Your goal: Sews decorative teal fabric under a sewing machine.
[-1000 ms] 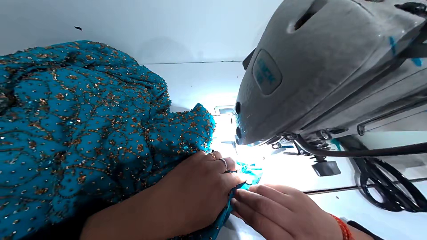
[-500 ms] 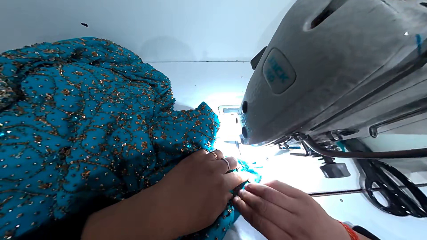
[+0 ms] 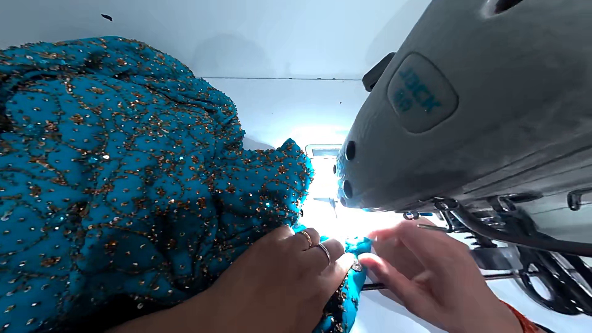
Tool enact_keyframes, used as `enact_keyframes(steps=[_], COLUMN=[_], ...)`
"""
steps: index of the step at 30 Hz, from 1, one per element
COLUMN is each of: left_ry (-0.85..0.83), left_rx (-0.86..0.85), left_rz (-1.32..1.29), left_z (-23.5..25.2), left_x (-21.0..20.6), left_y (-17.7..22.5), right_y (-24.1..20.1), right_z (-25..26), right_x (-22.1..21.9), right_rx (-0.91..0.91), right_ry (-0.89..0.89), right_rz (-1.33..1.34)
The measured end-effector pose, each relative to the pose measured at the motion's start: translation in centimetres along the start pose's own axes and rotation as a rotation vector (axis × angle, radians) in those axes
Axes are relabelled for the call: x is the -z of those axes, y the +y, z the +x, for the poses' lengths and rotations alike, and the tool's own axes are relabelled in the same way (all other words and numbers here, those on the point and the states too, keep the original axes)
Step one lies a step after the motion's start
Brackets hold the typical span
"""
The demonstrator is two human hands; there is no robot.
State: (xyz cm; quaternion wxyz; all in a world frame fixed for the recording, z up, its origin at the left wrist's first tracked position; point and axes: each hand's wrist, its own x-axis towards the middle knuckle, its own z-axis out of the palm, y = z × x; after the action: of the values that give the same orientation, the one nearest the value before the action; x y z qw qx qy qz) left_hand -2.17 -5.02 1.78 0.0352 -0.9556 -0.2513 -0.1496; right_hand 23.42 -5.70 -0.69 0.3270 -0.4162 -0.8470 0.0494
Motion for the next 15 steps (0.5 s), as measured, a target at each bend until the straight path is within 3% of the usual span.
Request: enact_keyframes(steps=[5,15], left_ry=[-0.011,-0.018], left_rx=[0.009,-0.015], left_rz=[-0.017,0.029], left_z=[-0.1,-0.1], left_x=[-0.1,0.0], left_y=[-0.1,-0.1], right_y=[0.4,0.0], right_z=[-0.1,1.1], right_x=[-1.2,-1.6], right_rx=[-0.115,-0.252], right_ry=[-0.087,-0.004], right_rz=[0.104,0.371])
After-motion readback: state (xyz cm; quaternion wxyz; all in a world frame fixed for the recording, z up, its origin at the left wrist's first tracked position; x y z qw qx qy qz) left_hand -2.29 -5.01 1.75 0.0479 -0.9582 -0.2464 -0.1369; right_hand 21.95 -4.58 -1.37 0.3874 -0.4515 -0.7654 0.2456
